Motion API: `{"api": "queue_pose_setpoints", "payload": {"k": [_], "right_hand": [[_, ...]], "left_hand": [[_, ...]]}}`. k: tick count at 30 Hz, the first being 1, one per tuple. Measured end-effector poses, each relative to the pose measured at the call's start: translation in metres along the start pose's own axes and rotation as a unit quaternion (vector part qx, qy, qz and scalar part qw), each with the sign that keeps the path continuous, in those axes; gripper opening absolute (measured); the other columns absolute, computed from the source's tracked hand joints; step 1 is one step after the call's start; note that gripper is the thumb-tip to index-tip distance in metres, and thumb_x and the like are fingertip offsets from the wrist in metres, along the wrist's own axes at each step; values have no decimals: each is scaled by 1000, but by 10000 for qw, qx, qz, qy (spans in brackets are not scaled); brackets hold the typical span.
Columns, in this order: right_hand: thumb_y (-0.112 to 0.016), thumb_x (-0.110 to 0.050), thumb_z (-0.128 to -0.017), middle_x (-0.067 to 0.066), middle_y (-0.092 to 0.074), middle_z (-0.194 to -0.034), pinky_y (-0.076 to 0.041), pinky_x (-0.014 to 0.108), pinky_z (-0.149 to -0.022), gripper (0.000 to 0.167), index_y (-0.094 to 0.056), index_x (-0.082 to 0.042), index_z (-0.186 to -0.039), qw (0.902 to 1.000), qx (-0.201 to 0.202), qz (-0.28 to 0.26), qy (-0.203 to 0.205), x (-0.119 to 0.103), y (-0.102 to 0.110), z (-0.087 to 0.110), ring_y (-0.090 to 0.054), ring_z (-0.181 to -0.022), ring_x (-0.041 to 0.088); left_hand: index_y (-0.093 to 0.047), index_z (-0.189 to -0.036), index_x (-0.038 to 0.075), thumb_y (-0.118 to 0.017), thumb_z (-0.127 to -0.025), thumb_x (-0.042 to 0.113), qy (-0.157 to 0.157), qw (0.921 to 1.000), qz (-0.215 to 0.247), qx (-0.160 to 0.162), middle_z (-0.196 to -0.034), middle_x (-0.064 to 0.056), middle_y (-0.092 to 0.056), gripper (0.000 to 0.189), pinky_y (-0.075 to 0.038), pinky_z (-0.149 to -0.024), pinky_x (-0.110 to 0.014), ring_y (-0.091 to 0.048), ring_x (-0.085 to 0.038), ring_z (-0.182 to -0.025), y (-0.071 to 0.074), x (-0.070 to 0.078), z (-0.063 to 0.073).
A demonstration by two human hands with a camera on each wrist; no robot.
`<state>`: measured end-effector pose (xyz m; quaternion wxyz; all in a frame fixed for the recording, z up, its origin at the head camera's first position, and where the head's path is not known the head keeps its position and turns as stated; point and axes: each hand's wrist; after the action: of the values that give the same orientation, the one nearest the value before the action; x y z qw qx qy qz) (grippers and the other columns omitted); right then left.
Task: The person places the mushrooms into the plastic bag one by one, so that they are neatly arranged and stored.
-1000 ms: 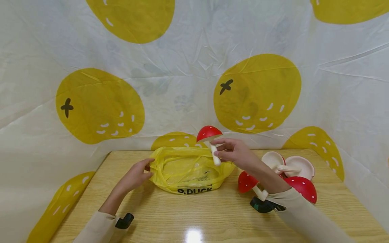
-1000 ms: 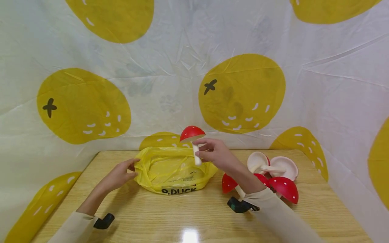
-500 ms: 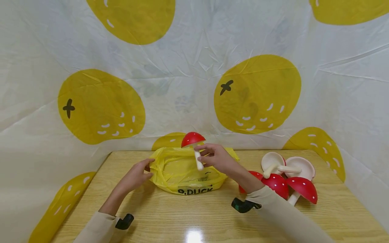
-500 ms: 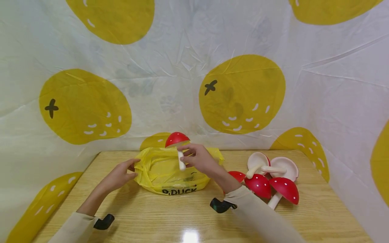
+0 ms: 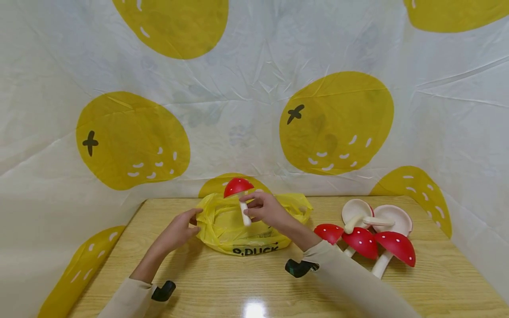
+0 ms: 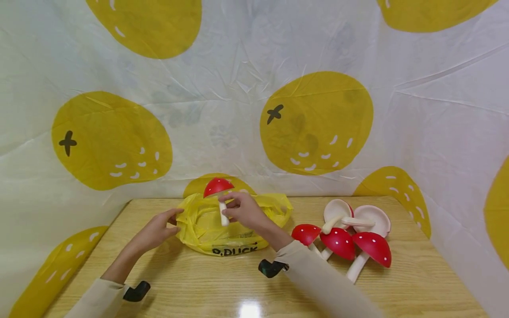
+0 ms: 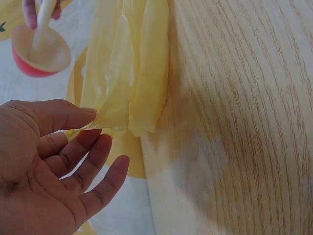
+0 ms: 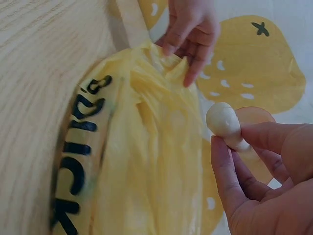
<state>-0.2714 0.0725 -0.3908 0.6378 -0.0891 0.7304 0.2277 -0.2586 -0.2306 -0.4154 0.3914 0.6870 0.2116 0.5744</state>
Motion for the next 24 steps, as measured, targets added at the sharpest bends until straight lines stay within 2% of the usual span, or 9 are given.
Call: {"api": "queue_pose_setpoints", "payload": {"k": [10,19,24], "right_hand": [[-66,-1,-96,18,-69,-111,-60,45,-82,29,-70,-4,-125,9998,28,141,-167,8,-25,-12,-69,-94,23],[-68,0,-95,17,-69,-104,-59,51,-82,27,-71,-5,-121,9992,151,152,-328,11,-44,-19,-69,-88,23],[-68,2,-94,20,-68,-104,-59,51,-80,25,-71,-1,-119,9994,219,1,-258,15,-52,-22,-68,-88,25]], "left_hand": [[-47,-145,-8,-65,-94,-2,-65,9999,-45,102,-117,-20,-64,54,-56,-80,-36,-62,-35,-111,0,-1,-2],[-48,-145,-8,-66,-94,-2,-68,9998,-105,134,-116,-18,-64,54,-55,-79,-36,-62,-33,-109,0,0,-3],[-49,-144,-8,-67,-93,-2,-67,9997,-158,153,-115,-18,-65,54,-55,-80,-37,-62,-33,-108,0,0,-3]]}}
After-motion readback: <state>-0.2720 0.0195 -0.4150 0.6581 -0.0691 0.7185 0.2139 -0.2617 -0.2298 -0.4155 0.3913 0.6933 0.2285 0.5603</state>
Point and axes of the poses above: each hand's wrist, its own z-axis away from the middle knuckle, its own y-axis out of the back of the hand, x = y × z
